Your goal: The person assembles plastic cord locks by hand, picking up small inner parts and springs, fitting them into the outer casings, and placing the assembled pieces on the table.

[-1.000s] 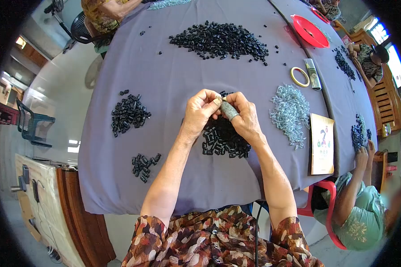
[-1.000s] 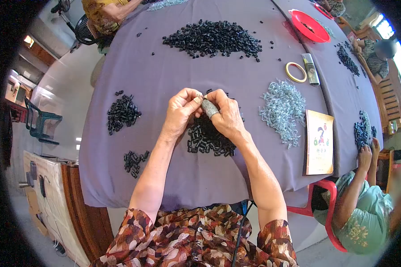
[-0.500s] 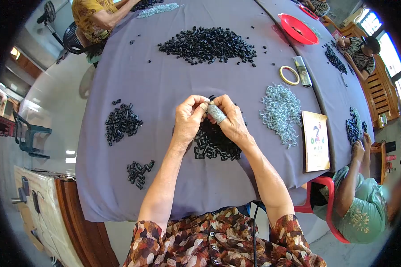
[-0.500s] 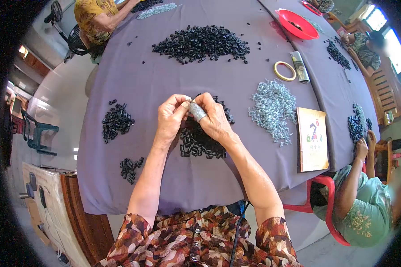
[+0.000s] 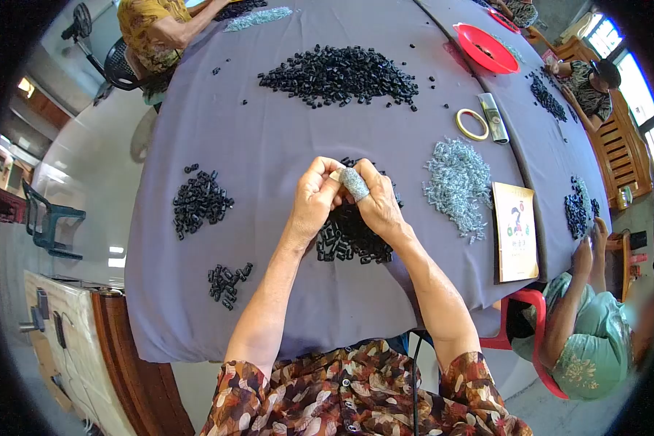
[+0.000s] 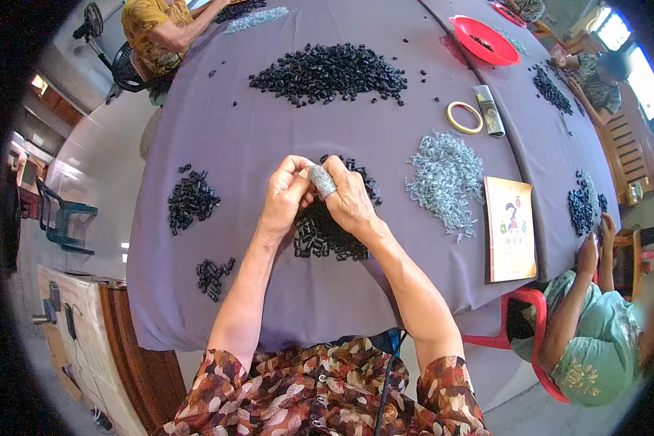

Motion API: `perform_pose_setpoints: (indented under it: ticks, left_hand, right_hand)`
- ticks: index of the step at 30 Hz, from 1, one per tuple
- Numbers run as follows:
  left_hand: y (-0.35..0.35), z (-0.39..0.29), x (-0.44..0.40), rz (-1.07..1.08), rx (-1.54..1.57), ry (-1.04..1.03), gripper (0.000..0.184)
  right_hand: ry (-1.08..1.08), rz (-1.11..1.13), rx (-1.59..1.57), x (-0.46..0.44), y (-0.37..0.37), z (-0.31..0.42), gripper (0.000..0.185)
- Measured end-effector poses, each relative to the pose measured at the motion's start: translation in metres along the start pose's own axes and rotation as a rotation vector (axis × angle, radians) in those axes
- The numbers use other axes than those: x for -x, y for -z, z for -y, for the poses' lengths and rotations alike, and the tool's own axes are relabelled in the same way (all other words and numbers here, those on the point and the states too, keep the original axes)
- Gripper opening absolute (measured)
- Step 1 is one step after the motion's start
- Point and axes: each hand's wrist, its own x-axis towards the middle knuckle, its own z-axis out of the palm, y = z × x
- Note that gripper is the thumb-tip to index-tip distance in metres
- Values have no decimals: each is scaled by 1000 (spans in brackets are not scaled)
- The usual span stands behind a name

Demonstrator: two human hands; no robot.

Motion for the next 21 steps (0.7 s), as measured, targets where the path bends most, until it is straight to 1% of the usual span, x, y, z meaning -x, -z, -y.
perform_pose_setpoints:
  ticks: [3, 5, 8, 11, 14, 17, 21]
  left_hand:
    - [-1, -2, 2, 33, 51, 50, 16]
    - [-2, -1, 2, 33, 86, 37, 14]
    - [-2, 5, 0, -1, 105, 8, 11]
    - [-5, 9, 0, -39, 111, -25, 8]
    - [-8, 11, 1, -71, 98, -77, 5]
    - [-11, 9, 1, -103, 67, -146, 3]
    - [-8, 18, 0, -137, -49, -248, 2]
  right_hand:
    - [76, -27, 21, 0, 0, -6, 17]
    - [140, -45, 37, 0, 1, -7, 16]
    - [173, -68, 155, 0, 2, -4, 17]
    - [96, -93, 18, 0, 1, -3, 20]
    - [53, -114, 0, -1, -1, -4, 22]
    - [59, -140, -101, -1, -6, -3, 22]
    - [-86, -93, -315, 0, -8, 0, 24]
